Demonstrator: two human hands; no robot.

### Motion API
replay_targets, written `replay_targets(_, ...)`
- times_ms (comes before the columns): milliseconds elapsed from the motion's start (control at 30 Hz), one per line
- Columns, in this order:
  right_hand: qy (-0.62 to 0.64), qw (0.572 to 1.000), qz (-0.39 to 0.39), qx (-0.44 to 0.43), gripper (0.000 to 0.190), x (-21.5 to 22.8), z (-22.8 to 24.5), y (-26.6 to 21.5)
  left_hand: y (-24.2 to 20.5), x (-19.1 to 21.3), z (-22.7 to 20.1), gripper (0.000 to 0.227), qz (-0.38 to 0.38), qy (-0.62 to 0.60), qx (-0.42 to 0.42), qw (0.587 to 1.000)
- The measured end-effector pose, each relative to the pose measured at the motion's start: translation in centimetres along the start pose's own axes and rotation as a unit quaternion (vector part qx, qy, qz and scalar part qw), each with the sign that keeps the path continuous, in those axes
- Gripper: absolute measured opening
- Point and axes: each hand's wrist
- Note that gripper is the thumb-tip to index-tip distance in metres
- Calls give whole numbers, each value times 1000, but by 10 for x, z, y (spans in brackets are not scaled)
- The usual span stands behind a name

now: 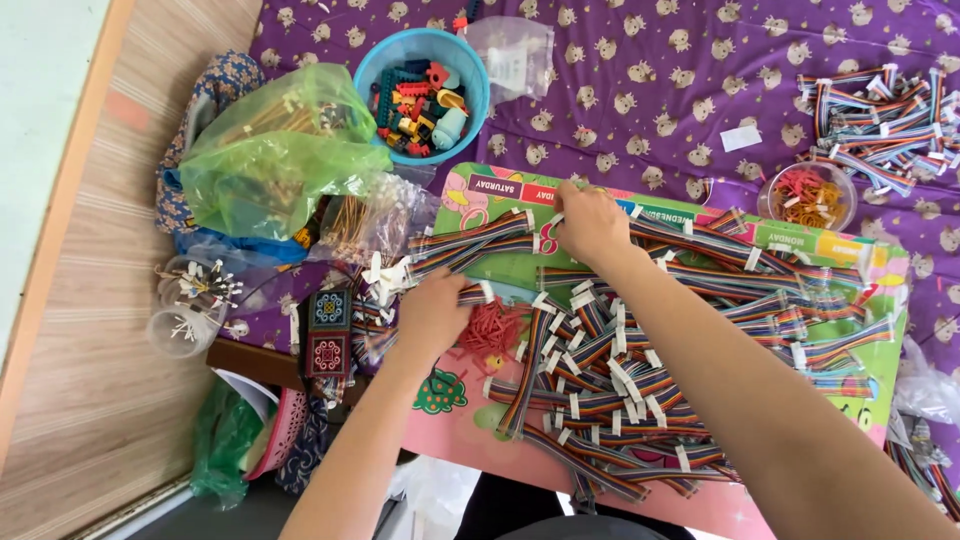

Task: Sorting and organizing multi-colored wire harnesses onto a template board.

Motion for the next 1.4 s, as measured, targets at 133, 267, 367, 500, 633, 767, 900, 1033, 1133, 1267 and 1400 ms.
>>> replay_targets(133,28,999,-5,40,35,32,6,-26,11,-15,3,21,-21,82,-43,995)
replay_targets(267,1,984,-27,178,27,73,6,-69,10,-16,2,28,34,113,-87,989)
replay_targets(367,-17,955,-79,285,21,84,-8,-97,3,-4,-5,29,42,73,-88,993)
replay_targets(500,-30,922,-131,362,21,92,-16,-125,-16,17,-23,30,27,-59,-76,995)
replay_targets(633,-40,893,-192,406,18,107,-10,-145,-23,20,-30,25,19,-125,-92,988)
replay_targets(767,-26,872,-257,415,24,135,4,-181,-29,28,-37,20,-22,-201,-144,969)
replay_targets(900,174,907,-239,300,17,136,14,-211,-81,68,-88,22,-8,-384,-141,912)
replay_targets(1033,366,905,-139,165,12,117,26,-231,-99,84,-118,36,13,-420,-219,881)
replay_targets(1133,442,887,-71,109,12,106,25,-235,-107,89,-135,36,9,-372,-263,890)
replay_targets(1267,532,844,-57,23,11,95,19,-236,-112,71,-144,30,-68,-359,-257,895)
replay_targets(1400,646,756,17,-104,19,100,29,-247,-127,64,-146,30,-107,-351,-296,882)
Point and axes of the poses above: each hand's wrist, its own y-axis towards the middle knuckle, its own x-axis out of the back of the hand, z = x × y, and after that the axes turned 1 degree about -y, right-handed
